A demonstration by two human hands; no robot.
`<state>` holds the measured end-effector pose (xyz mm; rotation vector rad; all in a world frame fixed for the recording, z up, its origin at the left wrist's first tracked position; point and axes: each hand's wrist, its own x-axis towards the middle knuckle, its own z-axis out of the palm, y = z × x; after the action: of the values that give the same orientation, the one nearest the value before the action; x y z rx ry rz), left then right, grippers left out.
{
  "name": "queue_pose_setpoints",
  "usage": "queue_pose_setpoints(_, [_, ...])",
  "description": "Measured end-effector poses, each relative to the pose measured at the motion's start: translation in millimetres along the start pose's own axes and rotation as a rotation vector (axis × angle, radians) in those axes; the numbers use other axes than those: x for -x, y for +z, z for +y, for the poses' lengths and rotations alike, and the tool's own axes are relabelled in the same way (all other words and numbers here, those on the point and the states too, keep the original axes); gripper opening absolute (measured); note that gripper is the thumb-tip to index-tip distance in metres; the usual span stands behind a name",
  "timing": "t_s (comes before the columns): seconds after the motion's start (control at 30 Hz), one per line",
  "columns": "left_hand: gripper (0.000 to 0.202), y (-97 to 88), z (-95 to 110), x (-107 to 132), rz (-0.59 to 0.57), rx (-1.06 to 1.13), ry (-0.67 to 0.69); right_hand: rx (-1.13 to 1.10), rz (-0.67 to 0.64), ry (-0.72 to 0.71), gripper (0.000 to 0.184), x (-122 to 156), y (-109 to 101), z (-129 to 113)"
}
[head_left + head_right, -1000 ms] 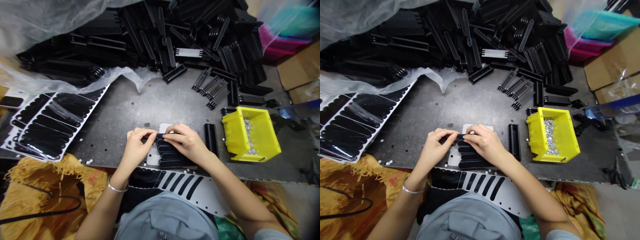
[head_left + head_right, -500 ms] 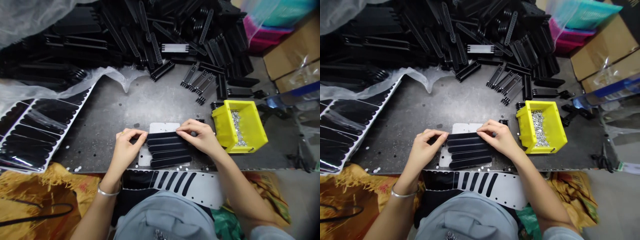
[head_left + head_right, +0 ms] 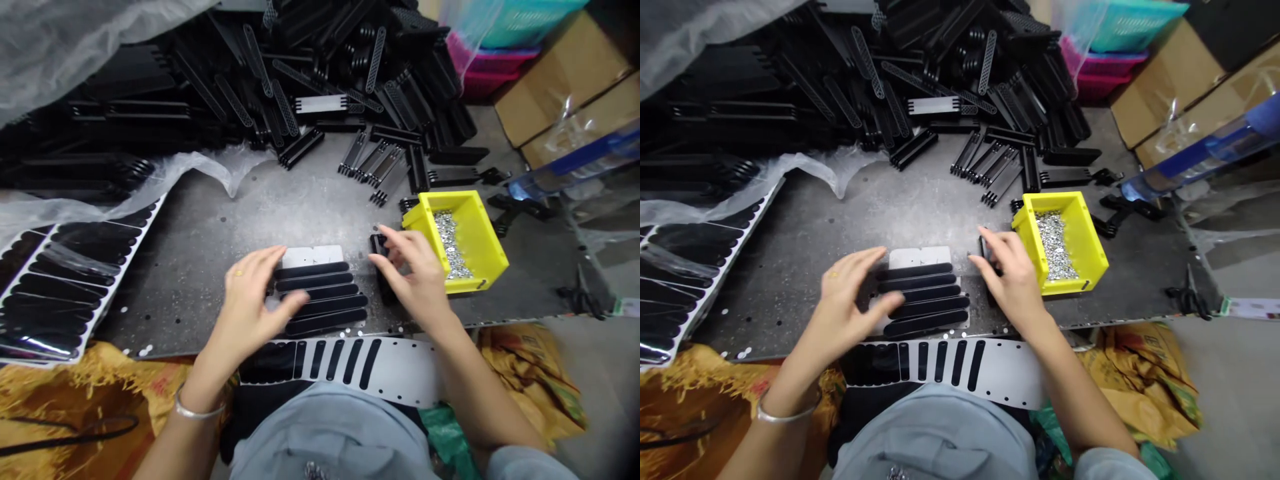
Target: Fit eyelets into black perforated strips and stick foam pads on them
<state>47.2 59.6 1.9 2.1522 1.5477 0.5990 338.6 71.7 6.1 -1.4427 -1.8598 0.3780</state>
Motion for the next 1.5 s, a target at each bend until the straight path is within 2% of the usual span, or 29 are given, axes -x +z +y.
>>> queue_pose_setpoints(0.07, [0.11, 9.6, 11.1, 0.5, -0.12, -0.028, 0.148, -0.031, 0.065, 0.113, 0.03, 20.0, -15.6, -2.4])
queue_pose_setpoints(0.1, [0.12, 15.1, 16.1, 0.6, -0.16, -0.04, 0.187, -0.076, 0.037, 0.15, 0.029, 30.9, -21.7, -3.6])
queue_pose_setpoints(0.13, [0.121, 20.6, 20.9, 0.7, -0.17, -0.047, 0.197, -0.134, -0.031, 0.173, 0.033, 41.3, -25.9, -4.8])
queue_pose_setpoints(0.17, [0.119, 25.6, 25.8, 1.0, -0.154, -0.036, 0.185, -0.203, -0.125, 0.179, 0.046, 50.4, -27.9, -6.1])
queue_pose_setpoints(0.27, [0.122, 37.8, 43.4, 5.1, -0.052, 0.16, 0.139, -0.419, -0.37, 0.109, 0.11, 60.7, -22.6, -15.4])
queue_pose_setpoints(0.3, [0.127, 41.3, 49.2, 7.4, -0.018, 0.255, 0.138, -0.475, -0.387, 0.07, 0.122, 57.1, -18.2, -21.4])
queue_pose_setpoints(0.37, [0.133, 46.6, 55.6, 13.6, 0.0, 0.389, 0.143, -0.497, -0.372, -0.016, 0.124, 40.4, -6.8, -37.4])
queue_pose_setpoints(0.43, [0.14, 45.8, 49.4, 23.0, -0.038, 0.389, 0.102, -0.353, -0.387, -0.13, 0.113, 16.9, 8.2, -54.9])
queue_pose_setpoints(0.53, [0.162, 27.7, 18.4, 45.2, -0.077, 0.258, -0.051, 0.001, -0.519, -0.326, 0.109, -11.3, 35.0, -70.9])
queue_pose_setpoints(0.63, [0.165, 2.2, -11.8, 66.7, -0.079, 0.197, -0.153, 0.134, -0.616, -0.398, 0.121, -13.3, 50.8, -65.0])
queue_pose_setpoints(0.7, [0.16, -4.4, -18.0, 72.3, -0.078, 0.175, -0.162, 0.119, -0.611, -0.343, 0.125, -0.7, 49.4, -51.0])
queue_pose_setpoints(0.77, [0.158, 2.4, -13.4, 68.1, -0.087, 0.132, -0.137, 0.089, -0.539, -0.188, 0.116, 16.1, 44.4, -34.8])
queue_pose_setpoints(0.83, [0.155, 18.6, -3.8, 57.4, -0.096, 0.08, -0.101, 0.056, -0.451, -0.004, 0.1, 30.2, 44.1, -22.3])
queue_pose_setpoints(0.9, [0.145, 34.0, 4.7, 47.7, -0.083, 0.029, -0.088, 0.014, -0.408, 0.092, 0.086, 37.6, 49.2, -17.1])
queue_pose_setpoints(0.97, [0.135, 38.9, 9.3, 45.8, -0.06, -0.008, -0.084, -0.021, -0.395, 0.077, 0.078, 39.0, 50.6, -17.8])
queue_pose_setpoints(1.07, [0.125, 21.4, 13.3, 59.5, 0.016, 0.011, -0.061, 0.005, -0.279, 0.032, 0.06, 43.8, 26.6, -21.1])
queue_pose_setpoints(1.13, [0.098, 5.2, 20.7, 72.7, 0.087, 0.09, -0.004, 0.094, -0.266, 0.007, 0.037, 57.3, -1.5, -20.3])
queue_pose_setpoints(1.2, [0.06, -0.8, 34.8, 81.4, 0.054, 0.197, 0.116, 0.185, -0.395, -0.037, 0.026, 77.3, -25.1, -17.1])
queue_pose_setpoints(1.27, [0.041, 8.7, 52.7, 82.2, -0.087, 0.281, 0.231, 0.226, -0.481, -0.074, 0.022, 96.9, -36.4, -14.4])
queue_pose_setpoints(1.33, [0.044, 29.4, 68.4, 77.5, -0.218, 0.29, 0.271, 0.205, -0.482, -0.088, 0.014, 110.5, -37.7, -13.7])
queue_pose_setpoints(1.43, [0.048, 58.7, 76.8, 71.4, -0.251, 0.179, 0.263, 0.149, -0.468, -0.065, 0.013, 119.8, -39.1, -12.9])
queue_pose_setpoints(1.5, [0.042, 66.1, 72.6, 73.3, -0.226, 0.133, 0.249, 0.14, -0.418, 0.004, 0.01, 124.1, -47.6, -9.7])
